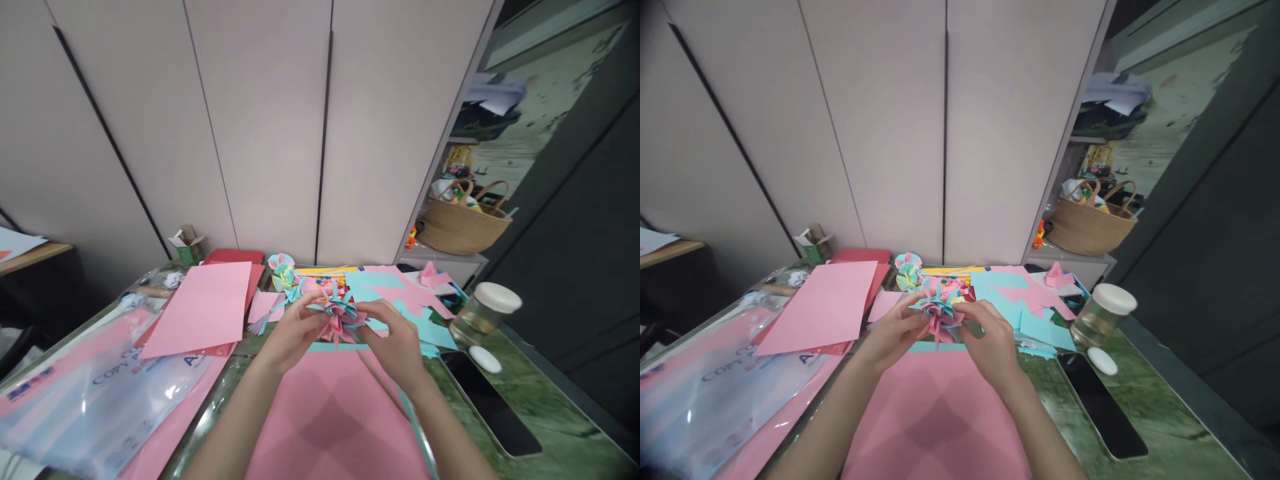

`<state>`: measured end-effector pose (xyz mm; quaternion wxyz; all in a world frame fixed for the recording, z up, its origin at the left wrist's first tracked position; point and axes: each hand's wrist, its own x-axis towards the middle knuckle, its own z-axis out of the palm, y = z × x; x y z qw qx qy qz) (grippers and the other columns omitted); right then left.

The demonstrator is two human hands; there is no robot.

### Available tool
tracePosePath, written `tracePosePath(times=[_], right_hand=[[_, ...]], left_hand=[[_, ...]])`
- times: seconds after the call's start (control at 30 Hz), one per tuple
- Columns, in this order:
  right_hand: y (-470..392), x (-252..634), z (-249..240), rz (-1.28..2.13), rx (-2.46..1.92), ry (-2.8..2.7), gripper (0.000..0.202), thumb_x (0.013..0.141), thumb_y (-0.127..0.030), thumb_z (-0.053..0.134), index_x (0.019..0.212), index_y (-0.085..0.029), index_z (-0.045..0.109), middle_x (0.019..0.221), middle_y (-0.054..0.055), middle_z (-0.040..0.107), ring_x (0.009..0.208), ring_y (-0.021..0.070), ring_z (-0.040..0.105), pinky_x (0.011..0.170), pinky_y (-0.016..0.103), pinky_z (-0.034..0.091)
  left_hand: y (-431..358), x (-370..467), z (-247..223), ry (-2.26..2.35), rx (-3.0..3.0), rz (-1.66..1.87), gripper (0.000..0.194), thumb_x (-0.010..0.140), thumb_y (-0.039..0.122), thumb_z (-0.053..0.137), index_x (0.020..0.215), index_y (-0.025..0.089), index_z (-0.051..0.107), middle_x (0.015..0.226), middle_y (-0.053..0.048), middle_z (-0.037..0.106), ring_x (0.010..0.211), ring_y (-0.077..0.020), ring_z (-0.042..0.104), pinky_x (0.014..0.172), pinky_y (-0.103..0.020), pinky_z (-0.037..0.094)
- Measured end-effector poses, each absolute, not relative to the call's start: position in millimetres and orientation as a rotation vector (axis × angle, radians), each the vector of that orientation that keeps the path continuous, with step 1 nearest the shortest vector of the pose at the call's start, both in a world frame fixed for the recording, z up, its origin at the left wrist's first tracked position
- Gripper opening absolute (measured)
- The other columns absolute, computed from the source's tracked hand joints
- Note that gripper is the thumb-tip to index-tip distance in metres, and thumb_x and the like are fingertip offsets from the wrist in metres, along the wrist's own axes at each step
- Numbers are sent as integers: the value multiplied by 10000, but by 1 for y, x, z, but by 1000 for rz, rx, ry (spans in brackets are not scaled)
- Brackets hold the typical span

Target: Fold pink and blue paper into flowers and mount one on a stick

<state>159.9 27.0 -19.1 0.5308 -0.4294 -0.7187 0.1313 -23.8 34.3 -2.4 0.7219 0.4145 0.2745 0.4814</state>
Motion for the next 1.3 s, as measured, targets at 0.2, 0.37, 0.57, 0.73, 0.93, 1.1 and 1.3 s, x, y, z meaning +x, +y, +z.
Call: tracePosePath(times=[0.2,0.37,0.57,0.73,0.93,1.1,1.3], right_hand=[[33,158,-24,359,-1020,-1600,28,794,-220,609,811,-234,626,768,4,636,739,141,604,662,266,486],[36,163,-23,239,-918,-1670,122,828,-154,550,846,-238,636,792,17,656,740,142,604,660,282,484],[36,164,-25,57,-866,-1777,190,819,-96,516,889,-245,611,808,21,671,779,160,619,687,316,494],[36,159,-26,-12,-940,-1797,153,819,-125,516,878,-242,595,783,24,654,759,165,607,697,327,482],[30,159,-22,478,-983,-1706,265,855,-320,458,1106,-247,501,1098,67,590,1055,205,557,894,383,465],[28,151,-15,591,-1233,-1686,474,791,-334,577,1232,-275,414,1164,73,555,1012,196,576,861,381,495],[34,153,-15,656,-1382,-1734,505,758,-214,563,1236,-296,422,916,8,639,766,152,624,714,318,516]], left_hand=[[40,-16,-10,540,726,1058,242,672,135,706,888,185,610,666,25,560,667,-111,575,768,-287,458],[36,-16,-8,454,717,1055,304,731,223,667,1028,210,602,734,1,559,662,-117,540,761,-320,463],[27,-13,-1,491,916,1110,550,656,216,736,1171,256,548,903,-38,609,745,-151,567,754,-304,447],[31,-11,-6,592,869,1157,483,685,236,713,1141,254,555,943,-42,617,797,-152,582,767,-299,454],[39,-14,-10,689,1011,1213,470,724,285,676,1157,240,499,831,-15,588,671,-126,568,658,-260,435],[36,-11,-11,854,1171,1121,525,720,241,675,1187,234,434,829,-12,577,707,-142,588,722,-293,469],[36,-7,-13,937,1284,1058,488,726,188,631,1178,241,454,783,8,567,695,-142,590,743,-313,482]])
